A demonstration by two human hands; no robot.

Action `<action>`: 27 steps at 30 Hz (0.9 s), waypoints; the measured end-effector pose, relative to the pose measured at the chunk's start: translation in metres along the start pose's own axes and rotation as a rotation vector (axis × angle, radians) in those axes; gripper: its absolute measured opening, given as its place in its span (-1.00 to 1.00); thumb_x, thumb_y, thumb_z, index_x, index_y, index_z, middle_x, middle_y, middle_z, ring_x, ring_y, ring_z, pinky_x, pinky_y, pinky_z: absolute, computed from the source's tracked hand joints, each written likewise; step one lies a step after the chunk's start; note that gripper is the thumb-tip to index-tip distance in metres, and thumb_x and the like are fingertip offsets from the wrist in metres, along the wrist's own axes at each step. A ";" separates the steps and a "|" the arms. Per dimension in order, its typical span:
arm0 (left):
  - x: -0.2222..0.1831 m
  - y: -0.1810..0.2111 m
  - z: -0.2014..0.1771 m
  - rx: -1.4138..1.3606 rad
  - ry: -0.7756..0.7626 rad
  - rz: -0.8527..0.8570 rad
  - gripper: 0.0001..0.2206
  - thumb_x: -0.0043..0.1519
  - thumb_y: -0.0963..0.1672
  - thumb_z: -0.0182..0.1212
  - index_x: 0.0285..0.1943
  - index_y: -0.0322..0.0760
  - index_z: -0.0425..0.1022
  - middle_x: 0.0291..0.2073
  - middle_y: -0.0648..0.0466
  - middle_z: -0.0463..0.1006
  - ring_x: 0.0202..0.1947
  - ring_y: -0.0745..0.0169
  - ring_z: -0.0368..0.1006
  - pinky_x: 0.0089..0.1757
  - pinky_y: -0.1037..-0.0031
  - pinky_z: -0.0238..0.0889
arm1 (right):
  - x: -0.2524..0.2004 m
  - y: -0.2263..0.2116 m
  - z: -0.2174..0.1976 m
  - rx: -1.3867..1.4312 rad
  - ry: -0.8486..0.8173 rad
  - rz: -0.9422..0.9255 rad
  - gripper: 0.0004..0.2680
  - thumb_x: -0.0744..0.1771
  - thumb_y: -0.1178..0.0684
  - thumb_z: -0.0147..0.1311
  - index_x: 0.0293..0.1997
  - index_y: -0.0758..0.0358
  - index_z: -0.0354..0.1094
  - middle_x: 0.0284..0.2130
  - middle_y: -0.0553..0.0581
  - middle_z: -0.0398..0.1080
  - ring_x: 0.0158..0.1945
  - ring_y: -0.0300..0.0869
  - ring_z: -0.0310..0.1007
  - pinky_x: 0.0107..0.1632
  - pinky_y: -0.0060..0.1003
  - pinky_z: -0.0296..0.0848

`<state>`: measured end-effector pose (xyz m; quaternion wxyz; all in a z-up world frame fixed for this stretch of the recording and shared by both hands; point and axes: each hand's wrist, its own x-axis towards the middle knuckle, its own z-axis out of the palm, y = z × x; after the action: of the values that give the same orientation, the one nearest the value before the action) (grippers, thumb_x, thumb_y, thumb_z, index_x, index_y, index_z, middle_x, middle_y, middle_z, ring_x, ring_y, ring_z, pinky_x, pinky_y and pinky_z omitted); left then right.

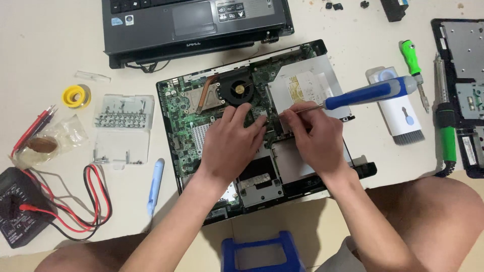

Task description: The person works on a disassembled laptop on a table, using a screwdriver to unscrew and remove components from the exposed motherboard. They handle small screws and parts, set pieces aside, and continue loosening fasteners on the board by hand and with the screwdriver.

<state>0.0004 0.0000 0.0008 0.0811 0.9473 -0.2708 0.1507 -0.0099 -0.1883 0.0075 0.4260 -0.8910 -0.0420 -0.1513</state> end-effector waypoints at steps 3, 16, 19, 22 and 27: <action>0.000 0.001 -0.001 0.029 -0.005 0.004 -0.79 0.37 -0.03 0.05 0.07 0.01 0.58 -0.02 -0.05 0.46 -0.05 0.06 0.43 -0.39 0.43 0.36 | -0.001 0.000 0.002 0.039 0.005 0.003 -0.91 0.41 0.09 0.04 -0.23 0.21 0.41 -0.54 0.22 0.50 -0.44 0.00 0.55 -0.39 -0.19 0.45; 0.000 0.001 -0.001 0.021 0.010 0.006 -0.80 0.36 -0.04 0.07 0.06 0.00 0.57 -0.02 -0.06 0.46 -0.04 0.05 0.43 -0.37 0.42 0.38 | 0.000 0.001 0.001 -0.047 0.001 -0.042 -0.91 0.40 0.05 0.09 -0.25 0.17 0.41 -0.60 0.21 0.46 -0.46 0.05 0.54 -0.41 -0.17 0.45; 0.000 0.001 -0.002 0.036 -0.002 0.007 -0.80 0.35 -0.03 0.09 0.07 0.02 0.57 -0.01 -0.05 0.46 -0.03 0.06 0.43 -0.37 0.42 0.38 | -0.001 0.004 0.003 -0.075 0.005 -0.090 -0.93 0.40 0.08 0.08 -0.25 0.17 0.38 -0.61 0.20 0.45 -0.46 0.06 0.54 -0.41 -0.14 0.45; 0.000 0.001 -0.001 0.051 0.026 0.005 -0.80 0.34 -0.03 0.10 0.06 0.04 0.58 -0.03 -0.03 0.46 -0.06 0.09 0.43 -0.39 0.45 0.36 | -0.003 0.004 0.003 -0.074 -0.005 -0.049 -0.92 0.40 0.06 0.06 -0.24 0.14 0.39 -0.61 0.14 0.48 -0.45 -0.01 0.55 -0.37 -0.18 0.48; 0.001 0.002 -0.004 0.013 0.033 -0.013 -0.81 0.33 -0.02 0.12 0.03 0.03 0.59 -0.05 -0.02 0.48 -0.10 0.08 0.43 -0.41 0.43 0.37 | -0.002 0.001 0.000 -0.127 -0.009 -0.096 -0.90 0.41 0.03 0.01 -0.23 0.13 0.40 -0.58 0.13 0.50 -0.45 0.06 0.53 -0.35 -0.08 0.50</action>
<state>-0.0004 -0.0010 0.0056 0.0804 0.9469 -0.2624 0.1674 -0.0120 -0.1888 0.0060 0.3606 -0.9139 -0.0769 -0.1697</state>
